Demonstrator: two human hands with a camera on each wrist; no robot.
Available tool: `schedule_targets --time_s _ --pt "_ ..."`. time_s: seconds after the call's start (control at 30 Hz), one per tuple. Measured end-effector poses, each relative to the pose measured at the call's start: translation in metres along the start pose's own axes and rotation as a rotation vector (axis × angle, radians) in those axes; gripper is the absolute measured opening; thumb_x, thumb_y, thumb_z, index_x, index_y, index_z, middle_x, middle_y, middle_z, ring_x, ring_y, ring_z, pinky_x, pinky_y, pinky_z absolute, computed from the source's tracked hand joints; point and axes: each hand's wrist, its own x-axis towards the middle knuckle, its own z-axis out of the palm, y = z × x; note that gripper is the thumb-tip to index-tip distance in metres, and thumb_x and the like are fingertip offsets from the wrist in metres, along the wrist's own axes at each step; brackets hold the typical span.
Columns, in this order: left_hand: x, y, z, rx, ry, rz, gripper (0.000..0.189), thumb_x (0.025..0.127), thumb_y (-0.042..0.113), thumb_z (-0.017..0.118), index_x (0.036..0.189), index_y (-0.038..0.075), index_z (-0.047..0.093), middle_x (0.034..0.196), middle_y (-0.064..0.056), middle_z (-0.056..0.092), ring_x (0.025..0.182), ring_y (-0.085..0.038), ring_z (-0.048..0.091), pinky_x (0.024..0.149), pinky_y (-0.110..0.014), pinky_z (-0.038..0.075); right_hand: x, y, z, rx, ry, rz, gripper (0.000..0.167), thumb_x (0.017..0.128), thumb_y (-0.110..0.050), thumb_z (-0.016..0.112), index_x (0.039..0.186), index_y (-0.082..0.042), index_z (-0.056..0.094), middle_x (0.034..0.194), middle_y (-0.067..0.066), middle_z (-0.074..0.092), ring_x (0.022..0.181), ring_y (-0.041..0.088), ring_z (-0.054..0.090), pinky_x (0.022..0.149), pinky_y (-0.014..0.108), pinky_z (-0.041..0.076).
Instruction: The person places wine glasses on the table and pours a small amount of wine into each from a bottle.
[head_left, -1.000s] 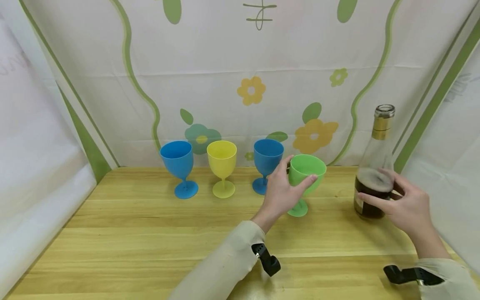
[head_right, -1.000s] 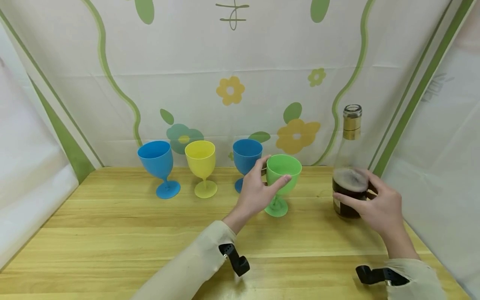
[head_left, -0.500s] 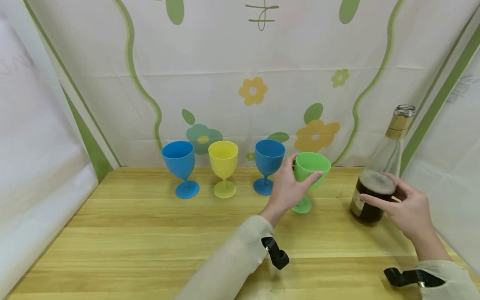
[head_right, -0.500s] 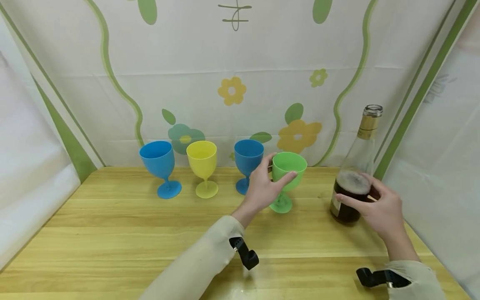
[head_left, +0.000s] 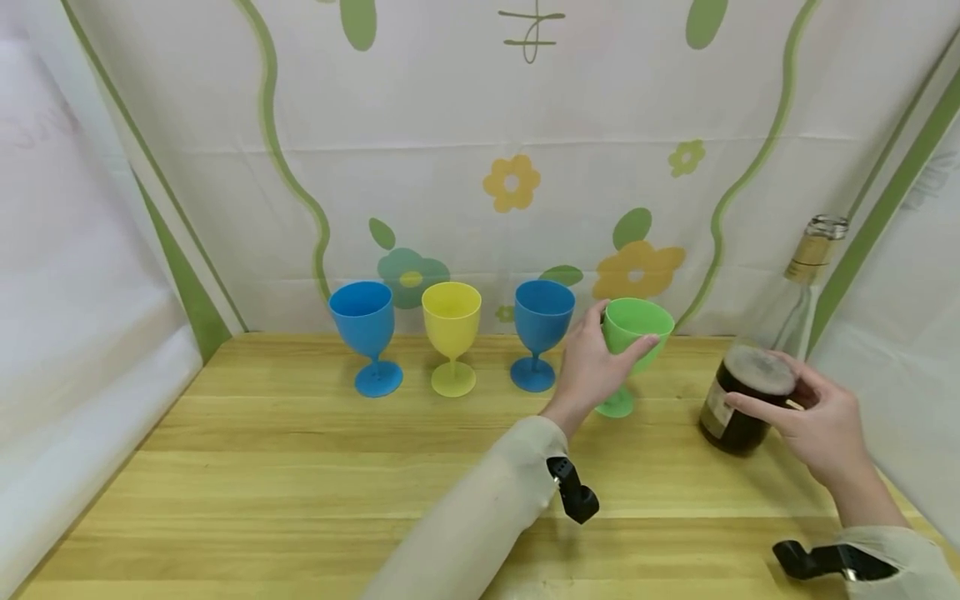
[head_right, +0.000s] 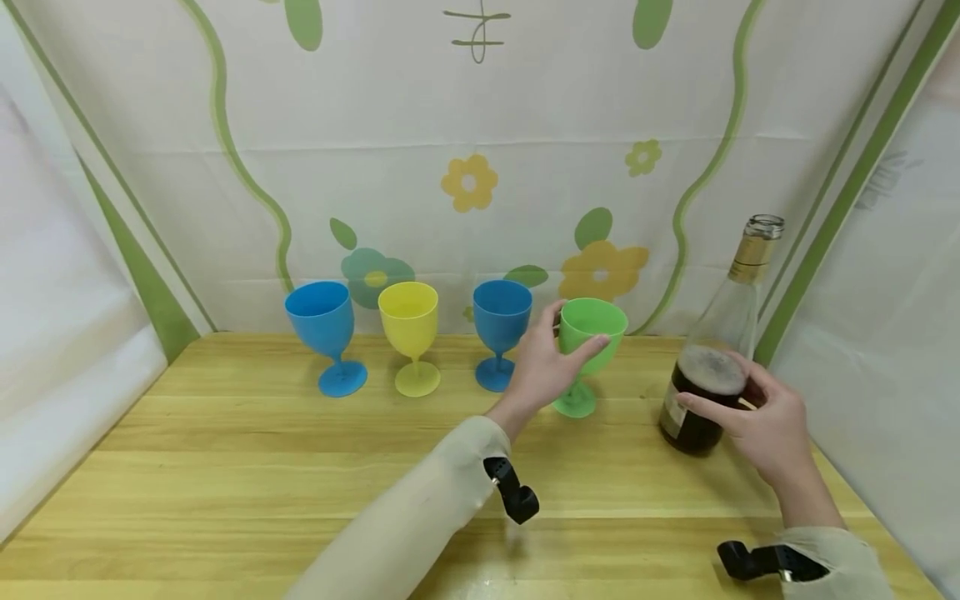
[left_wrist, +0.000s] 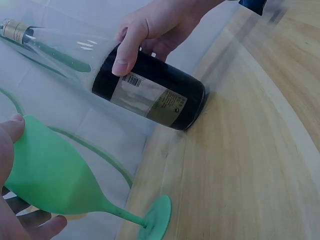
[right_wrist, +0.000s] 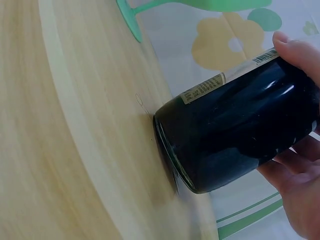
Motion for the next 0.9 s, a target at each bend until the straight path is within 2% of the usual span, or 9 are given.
schedule_targets --time_s 0.17,0.47,0.7,0.9 --pt "0.005 0.005 0.006 0.024 0.008 -0.027 0.085 0.091 0.063 0.076 0.161 0.03 0.04 0.145 0.001 0.062 0.12 -0.017 0.065 0.091 -0.036 0.06 0.0 0.005 -0.003 -0.002 0.001 0.031 0.076 0.089 -0.024 0.089 0.156 -0.028 0.054 0.118 -0.036 0.058 0.089 -0.004 0.05 0.055 0.023 0.044" --pt "0.017 0.011 0.014 0.022 0.024 -0.085 0.086 0.092 0.061 0.076 0.163 0.033 0.037 0.146 0.001 0.061 0.124 -0.021 0.064 0.095 -0.043 0.06 0.0 0.007 -0.004 0.016 0.004 0.008 0.079 0.089 -0.018 0.088 0.158 -0.022 0.052 0.114 -0.037 0.059 0.093 -0.012 0.054 0.065 0.01 0.047" --pt "0.026 0.009 0.012 0.058 0.021 -0.106 0.086 0.093 0.065 0.072 0.166 0.042 0.031 0.155 0.002 0.057 0.135 -0.025 0.061 0.102 -0.049 0.058 0.005 0.004 0.001 -0.016 -0.018 -0.011 0.082 0.089 -0.022 0.088 0.161 -0.02 0.048 0.118 -0.039 0.055 0.097 -0.012 0.053 0.065 0.011 0.046" --pt "0.028 0.01 0.009 0.035 0.018 -0.136 0.089 0.092 0.065 0.073 0.166 0.044 0.028 0.156 0.001 0.057 0.137 -0.027 0.06 0.105 -0.052 0.057 0.008 0.005 0.002 -0.05 -0.044 -0.002 0.086 0.091 -0.027 0.087 0.164 -0.022 0.042 0.12 -0.039 0.049 0.097 -0.009 0.049 0.064 0.014 0.045"
